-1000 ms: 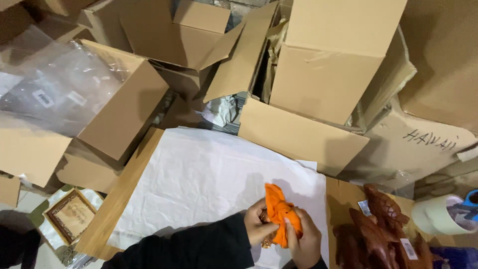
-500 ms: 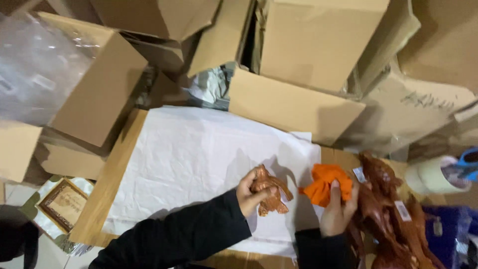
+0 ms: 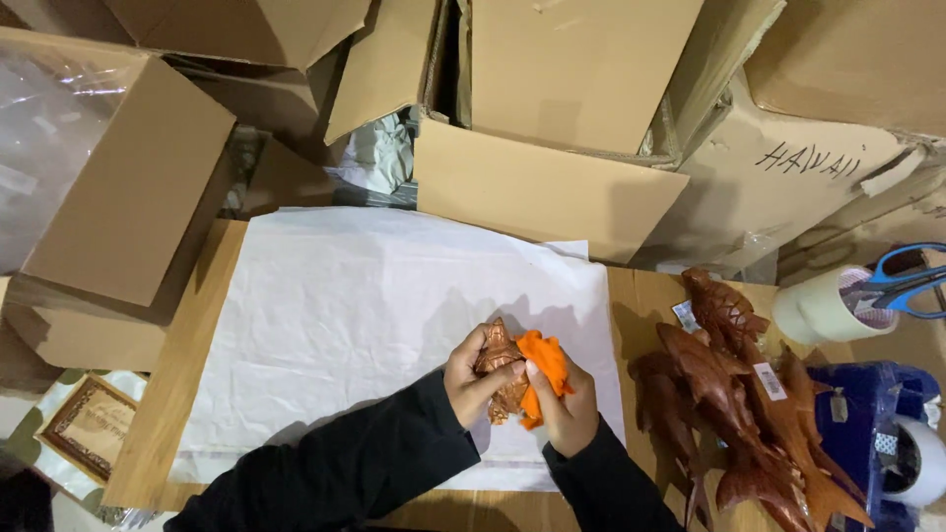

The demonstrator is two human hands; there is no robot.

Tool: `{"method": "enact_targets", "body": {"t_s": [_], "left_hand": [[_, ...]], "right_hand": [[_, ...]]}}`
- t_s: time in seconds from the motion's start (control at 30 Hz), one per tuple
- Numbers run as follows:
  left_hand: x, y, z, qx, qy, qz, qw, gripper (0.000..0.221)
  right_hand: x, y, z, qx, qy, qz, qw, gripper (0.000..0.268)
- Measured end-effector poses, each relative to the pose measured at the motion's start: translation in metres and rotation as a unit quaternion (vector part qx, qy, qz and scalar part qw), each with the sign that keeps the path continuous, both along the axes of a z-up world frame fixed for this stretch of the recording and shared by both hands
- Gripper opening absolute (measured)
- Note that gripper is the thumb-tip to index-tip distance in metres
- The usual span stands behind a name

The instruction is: Polishing a wooden figurine with a cloth in a packaging area

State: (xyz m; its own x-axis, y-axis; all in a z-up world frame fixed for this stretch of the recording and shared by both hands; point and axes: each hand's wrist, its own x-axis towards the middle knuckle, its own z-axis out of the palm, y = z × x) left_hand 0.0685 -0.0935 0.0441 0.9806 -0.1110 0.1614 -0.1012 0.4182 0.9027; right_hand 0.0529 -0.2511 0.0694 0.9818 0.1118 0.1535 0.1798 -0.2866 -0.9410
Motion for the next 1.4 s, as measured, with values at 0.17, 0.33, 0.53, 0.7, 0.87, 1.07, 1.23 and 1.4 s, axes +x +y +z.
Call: {"method": "enact_targets", "body": {"t_s": [0.17, 0.33, 0.53, 0.7, 0.87, 1.07, 1.23, 1.4], "left_hand": [[-0.003, 0.003, 0.006, 0.002, 0.040, -0.015, 0.999, 0.029], [0.005, 0.000, -0.011, 0.009, 0.015, -0.023, 1.000, 0.035], [0.000, 0.005, 0.012, -0.003, -0.040, -0.069, 0.997, 0.046], [0.005, 0.003, 0.000, 0.005, -0.032, -0.040, 0.999, 0.039], [-0.003, 0.001, 0.006, 0.073, -0.020, -0.049, 0.996, 0.035], [-0.009, -0.004, 0.004, 0.099, -0.019, -0.066, 0.993, 0.044], [-0.013, -0.003, 0.002, 0.100, -0.005, -0.063, 0.993, 0.037], [-0.005, -0.004, -0.007, 0.062, -0.018, -0.035, 0.997, 0.043]], "right_hand": [[0.007, -0.017, -0.017, 0.145, 0.119, -0.083, 0.979, 0.054], [0.012, -0.034, -0.068, 0.067, -0.084, -0.123, 0.987, 0.051], [0.010, -0.014, -0.011, -0.133, -0.109, 0.089, 0.981, 0.036], [0.014, -0.022, -0.001, -0.108, -0.111, 0.145, 0.977, 0.039], [0.012, -0.017, -0.023, -0.177, -0.197, 0.057, 0.963, 0.025], [0.016, -0.013, -0.015, -0.107, -0.054, -0.066, 0.991, 0.020], [0.019, -0.037, -0.004, 0.017, -0.034, -0.100, 0.994, 0.035], [0.017, -0.021, 0.006, -0.036, -0.116, 0.076, 0.990, 0.024]]}}
